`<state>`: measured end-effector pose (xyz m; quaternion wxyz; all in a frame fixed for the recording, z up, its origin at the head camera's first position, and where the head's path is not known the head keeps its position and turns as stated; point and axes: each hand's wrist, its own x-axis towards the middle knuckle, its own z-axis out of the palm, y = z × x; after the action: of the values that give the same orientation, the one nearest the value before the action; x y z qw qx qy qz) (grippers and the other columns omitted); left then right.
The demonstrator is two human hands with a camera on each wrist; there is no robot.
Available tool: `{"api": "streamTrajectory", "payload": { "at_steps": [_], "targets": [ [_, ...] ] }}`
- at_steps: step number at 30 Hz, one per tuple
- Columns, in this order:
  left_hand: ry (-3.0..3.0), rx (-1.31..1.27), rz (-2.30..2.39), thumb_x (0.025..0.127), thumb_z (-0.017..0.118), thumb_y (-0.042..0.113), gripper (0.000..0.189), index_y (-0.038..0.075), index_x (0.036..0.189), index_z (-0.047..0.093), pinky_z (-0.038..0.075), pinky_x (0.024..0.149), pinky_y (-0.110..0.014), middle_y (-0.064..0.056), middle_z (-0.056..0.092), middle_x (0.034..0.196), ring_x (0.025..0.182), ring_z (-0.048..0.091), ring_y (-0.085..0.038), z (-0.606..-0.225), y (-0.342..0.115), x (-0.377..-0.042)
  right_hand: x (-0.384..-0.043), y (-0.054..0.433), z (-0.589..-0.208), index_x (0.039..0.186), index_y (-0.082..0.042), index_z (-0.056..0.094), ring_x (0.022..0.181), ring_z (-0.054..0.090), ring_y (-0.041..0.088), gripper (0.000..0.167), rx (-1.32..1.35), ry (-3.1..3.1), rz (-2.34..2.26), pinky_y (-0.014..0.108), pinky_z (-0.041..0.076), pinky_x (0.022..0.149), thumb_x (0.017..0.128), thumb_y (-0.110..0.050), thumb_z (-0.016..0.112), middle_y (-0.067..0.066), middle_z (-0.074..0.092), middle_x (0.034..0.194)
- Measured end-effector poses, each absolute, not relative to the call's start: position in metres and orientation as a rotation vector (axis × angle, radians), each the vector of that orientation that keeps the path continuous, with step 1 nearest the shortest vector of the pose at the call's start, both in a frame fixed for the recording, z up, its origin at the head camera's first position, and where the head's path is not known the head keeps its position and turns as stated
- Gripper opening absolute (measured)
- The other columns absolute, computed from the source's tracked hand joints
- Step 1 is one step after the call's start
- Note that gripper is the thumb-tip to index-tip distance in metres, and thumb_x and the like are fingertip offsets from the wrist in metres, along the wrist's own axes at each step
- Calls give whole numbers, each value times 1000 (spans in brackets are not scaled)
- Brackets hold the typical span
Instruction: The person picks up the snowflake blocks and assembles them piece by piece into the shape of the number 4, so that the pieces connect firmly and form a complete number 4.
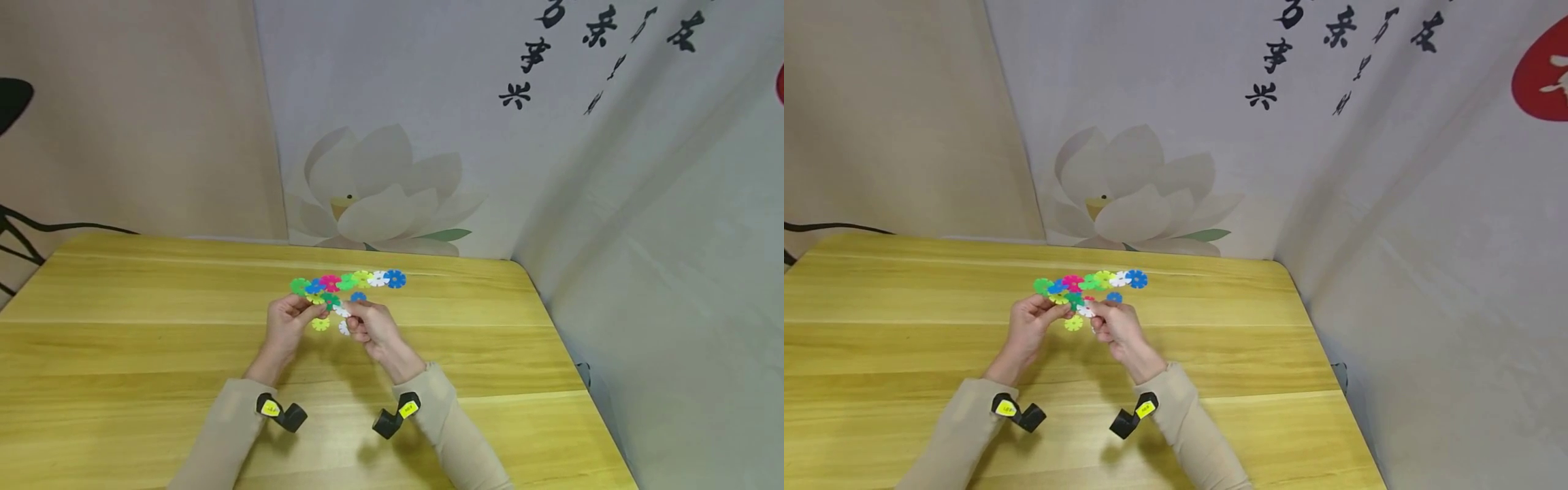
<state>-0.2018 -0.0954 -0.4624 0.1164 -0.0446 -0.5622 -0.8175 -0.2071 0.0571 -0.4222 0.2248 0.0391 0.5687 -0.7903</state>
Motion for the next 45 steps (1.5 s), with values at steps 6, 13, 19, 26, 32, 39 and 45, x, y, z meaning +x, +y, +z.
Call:
{"api": "streamTrajectory", "payload": {
  "at_steps": [6, 13, 19, 26, 32, 39, 45],
  "targets": [
    [-1718, -153, -2360, 81, 60, -15, 18, 0, 72, 65, 57, 64, -22, 2, 67, 65, 59, 64, -9, -458, -102, -202, -210, 63, -425, 79, -9, 50, 44, 32, -1, 19, -55, 1425, -2137, 8, 21, 35, 97, -8, 46, -5, 46, 56],
    [-1727, -268, -2395, 86, 58, -11, 13, -1, 78, 62, 58, 68, -25, 1, 66, 71, 64, 65, -10, -454, -102, -201, -209, 67, -428, 81, -9, 57, 45, 35, -2, 25, -196, 1284, -2101, 7, 21, 36, 99, -10, 39, -7, 49, 56],
    [-1722, -226, -2417, 84, 57, -12, 20, 5, 75, 63, 57, 67, -23, 1, 66, 68, 61, 64, -10, -454, -99, -198, -199, 62, -426, 77, -12, 51, 44, 35, -2, 28, -128, 1213, -2156, 6, 23, 36, 99, -5, 35, -8, 49, 55],
    [-1743, -225, -2375, 82, 57, -15, 28, 9, 70, 64, 57, 64, -23, 2, 66, 66, 59, 64, -12, -452, -99, -197, -198, 60, -420, 82, -8, 51, 44, 34, -2, 17, -58, 1360, -2135, 7, 22, 35, 96, -4, 42, -7, 48, 57],
    [-1776, -262, -2335, 81, 58, -16, 7, -18, 75, 56, 57, 62, -22, 3, 65, 65, 58, 63, -10, -450, -101, -197, -202, 63, -419, 82, -7, 51, 44, 34, -1, 17, -32, 1416, -2091, 8, 21, 35, 95, -2, 42, -6, 48, 56],
    [-1731, -258, -2330, 83, 57, -14, 22, 3, 70, 62, 57, 65, -23, 2, 65, 65, 59, 64, -10, -451, -103, -200, -203, 59, -421, 79, -8, 55, 45, 35, 0, 22, -101, 1394, -2128, 8, 23, 36, 97, -4, 43, -6, 50, 58],
    [-1679, -257, -2370, 84, 57, -13, 32, 15, 73, 66, 58, 67, -24, 2, 66, 68, 62, 65, -8, -453, -103, -200, -205, 57, -423, 76, -9, 56, 47, 39, 1, 21, -67, 1435, -2184, 9, 27, 38, 95, -4, 47, -4, 53, 59]
  ]
}}
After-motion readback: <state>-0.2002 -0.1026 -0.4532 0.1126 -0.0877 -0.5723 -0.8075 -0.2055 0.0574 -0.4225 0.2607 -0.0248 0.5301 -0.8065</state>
